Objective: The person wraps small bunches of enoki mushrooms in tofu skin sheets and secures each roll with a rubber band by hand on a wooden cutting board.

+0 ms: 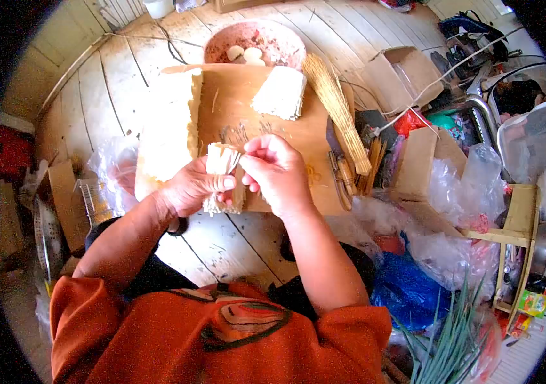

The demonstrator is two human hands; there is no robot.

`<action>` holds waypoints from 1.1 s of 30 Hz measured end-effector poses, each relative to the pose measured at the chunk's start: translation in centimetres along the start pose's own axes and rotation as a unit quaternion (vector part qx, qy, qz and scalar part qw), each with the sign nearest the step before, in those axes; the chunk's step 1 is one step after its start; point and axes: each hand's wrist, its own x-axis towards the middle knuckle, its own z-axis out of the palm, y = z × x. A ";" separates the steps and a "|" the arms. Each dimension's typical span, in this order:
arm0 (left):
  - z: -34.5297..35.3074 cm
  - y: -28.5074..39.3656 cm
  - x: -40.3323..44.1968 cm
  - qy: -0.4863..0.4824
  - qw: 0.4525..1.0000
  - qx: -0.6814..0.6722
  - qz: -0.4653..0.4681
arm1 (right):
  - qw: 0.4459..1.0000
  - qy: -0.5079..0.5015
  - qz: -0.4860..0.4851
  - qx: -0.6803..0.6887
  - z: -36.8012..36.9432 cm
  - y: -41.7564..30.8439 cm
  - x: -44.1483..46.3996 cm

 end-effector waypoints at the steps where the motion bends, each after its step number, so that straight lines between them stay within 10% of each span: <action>1: 0.0 0.1 -0.1 0.011 1.000 0.014 0.003 | 1.000 0.007 -0.001 -0.009 -0.1 -0.2 0.0; 13: -0.2 -0.6 -0.2 -0.028 0.999 0.015 0.006 | 0.989 -0.099 0.045 -0.102 -0.7 0.2 0.7; 19: -0.9 0.6 0.2 0.099 0.993 -0.008 0.064 | 0.963 0.086 0.037 -0.254 -4.2 1.8 3.2; 23: -1.4 0.2 0.6 0.130 0.988 0.003 0.080 | 0.774 0.043 0.156 -0.613 -4.9 4.9 4.2; 27: -0.7 -0.2 0.7 0.186 0.974 0.081 0.099 | 0.738 0.064 0.158 -0.653 -4.0 7.3 3.9; 33: -1.2 0.1 1.0 0.200 0.967 0.148 0.055 | 0.902 0.051 0.106 -0.414 -5.7 7.5 4.0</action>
